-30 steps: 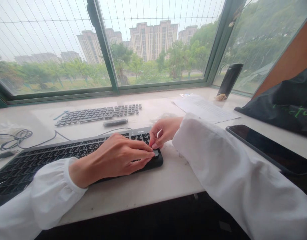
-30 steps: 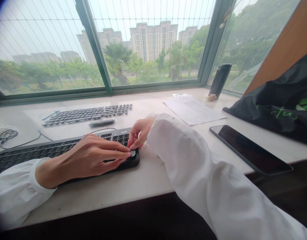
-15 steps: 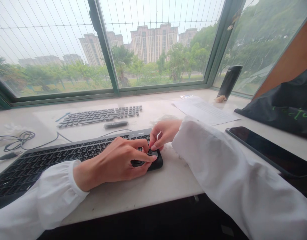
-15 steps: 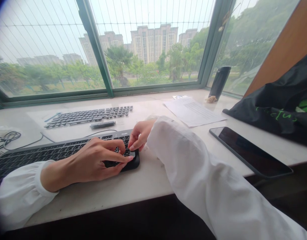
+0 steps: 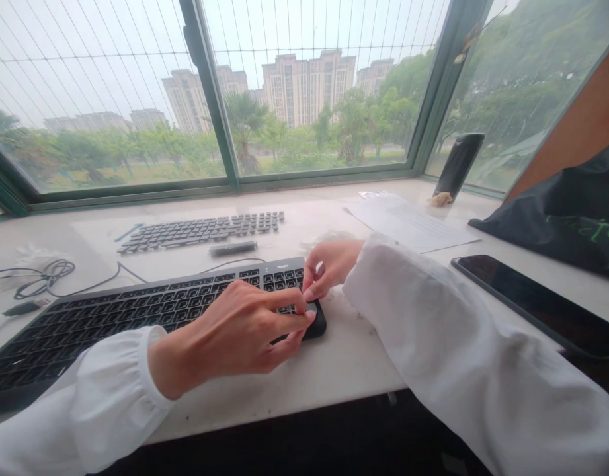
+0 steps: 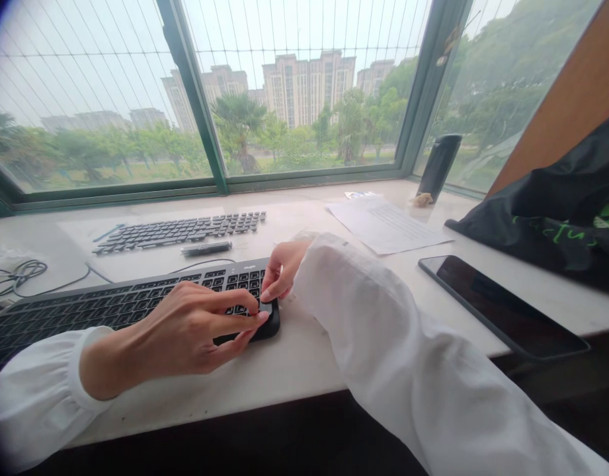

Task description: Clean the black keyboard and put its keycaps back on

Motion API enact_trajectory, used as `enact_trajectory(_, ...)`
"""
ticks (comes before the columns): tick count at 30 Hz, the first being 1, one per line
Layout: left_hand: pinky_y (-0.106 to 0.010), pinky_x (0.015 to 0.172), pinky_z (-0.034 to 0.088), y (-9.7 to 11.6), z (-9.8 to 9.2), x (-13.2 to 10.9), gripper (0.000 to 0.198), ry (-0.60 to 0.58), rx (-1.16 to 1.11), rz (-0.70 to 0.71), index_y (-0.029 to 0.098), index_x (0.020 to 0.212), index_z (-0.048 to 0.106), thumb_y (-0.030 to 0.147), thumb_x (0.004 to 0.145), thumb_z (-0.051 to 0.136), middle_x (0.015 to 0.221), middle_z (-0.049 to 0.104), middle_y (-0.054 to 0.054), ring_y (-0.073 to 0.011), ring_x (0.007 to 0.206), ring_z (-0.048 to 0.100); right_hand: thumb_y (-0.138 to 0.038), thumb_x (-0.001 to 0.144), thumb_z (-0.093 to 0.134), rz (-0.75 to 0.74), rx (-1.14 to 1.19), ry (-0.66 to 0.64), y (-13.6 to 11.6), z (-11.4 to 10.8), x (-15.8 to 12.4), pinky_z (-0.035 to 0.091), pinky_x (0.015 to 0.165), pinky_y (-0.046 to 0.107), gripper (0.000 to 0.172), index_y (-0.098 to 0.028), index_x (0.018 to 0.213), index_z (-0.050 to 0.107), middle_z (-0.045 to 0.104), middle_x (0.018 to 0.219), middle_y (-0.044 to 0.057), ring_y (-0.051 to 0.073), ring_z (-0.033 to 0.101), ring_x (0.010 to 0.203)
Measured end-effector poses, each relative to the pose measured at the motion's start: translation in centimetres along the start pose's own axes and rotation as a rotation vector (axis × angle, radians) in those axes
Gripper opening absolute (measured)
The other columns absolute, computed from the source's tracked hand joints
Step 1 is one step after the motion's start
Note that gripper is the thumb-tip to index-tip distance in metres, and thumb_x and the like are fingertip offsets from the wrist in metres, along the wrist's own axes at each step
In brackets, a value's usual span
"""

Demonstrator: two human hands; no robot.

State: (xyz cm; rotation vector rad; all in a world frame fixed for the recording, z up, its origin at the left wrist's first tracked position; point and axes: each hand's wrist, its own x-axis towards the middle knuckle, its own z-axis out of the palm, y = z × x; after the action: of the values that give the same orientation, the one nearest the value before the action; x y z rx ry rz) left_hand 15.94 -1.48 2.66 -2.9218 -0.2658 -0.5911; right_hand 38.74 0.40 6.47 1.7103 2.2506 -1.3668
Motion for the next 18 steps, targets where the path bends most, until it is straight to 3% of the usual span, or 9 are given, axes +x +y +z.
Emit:
enact_trajectory(7,-0.023,0.049,0.030,0.2,-0.8,0.5,0.022,-0.096,-0.139,-0.055,0.030,0.100,0.071,0.025,0.090,0.052,0.080,0.065,0.004,-0.0049,0.053,0.049,-0.055,0.049,0.085,0.016,0.024,-0.034,0.2,0.0,0.3,0.051,0.078,0.022,0.059,-0.019,0.094,0.075,0.074,0.082,0.000,0.017,0.069,0.088)
enact_trajectory(18,-0.024,0.051,0.030,-0.2,-0.8,0.7,0.022,-0.106,-0.195,-0.114,0.032,0.100,0.073,0.031,0.092,0.052,0.081,0.066,0.003,-0.0066,0.055,0.049,-0.053,0.045,0.087,-0.019,0.213,-0.063,1.4,0.1,1.0,0.052,0.081,0.024,0.051,-0.019,0.080,0.073,0.071,0.075,-0.004,0.014,0.068,0.080)
